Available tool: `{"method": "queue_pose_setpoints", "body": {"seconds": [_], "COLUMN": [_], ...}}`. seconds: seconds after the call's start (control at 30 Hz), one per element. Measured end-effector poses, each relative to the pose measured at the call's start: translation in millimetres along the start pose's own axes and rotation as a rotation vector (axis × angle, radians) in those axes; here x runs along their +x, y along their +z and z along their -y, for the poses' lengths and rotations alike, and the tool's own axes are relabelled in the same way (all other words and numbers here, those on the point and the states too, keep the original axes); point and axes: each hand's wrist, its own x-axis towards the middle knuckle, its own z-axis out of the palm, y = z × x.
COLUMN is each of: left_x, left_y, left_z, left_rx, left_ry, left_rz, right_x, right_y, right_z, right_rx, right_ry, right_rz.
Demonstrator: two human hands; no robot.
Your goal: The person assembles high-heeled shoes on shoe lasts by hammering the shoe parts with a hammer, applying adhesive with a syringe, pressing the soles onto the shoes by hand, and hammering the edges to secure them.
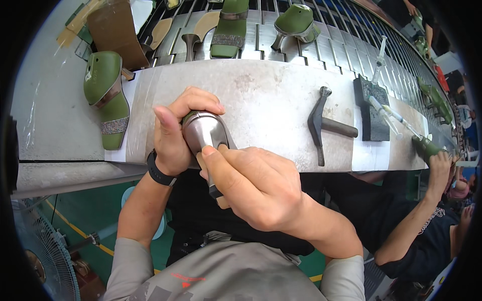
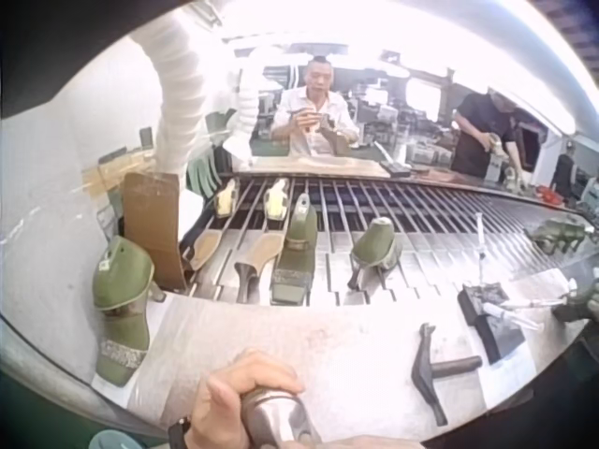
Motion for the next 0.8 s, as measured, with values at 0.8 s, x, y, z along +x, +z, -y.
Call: {"method": "queue_pose_setpoints", "body": {"seconds": [0.8], "left_x": [52.2], "left_y": [4.9], "left_z": [37.3], "left_rx": [-0.201], "left_ry": [-0.213], "left_rz": [0.069], "right_x": [49.2], "right_y": [-2.0], "right_z": [-57.9], "right_rx": [-0.378], "right_ry": [0.058], "right_rz": [0.326]}}
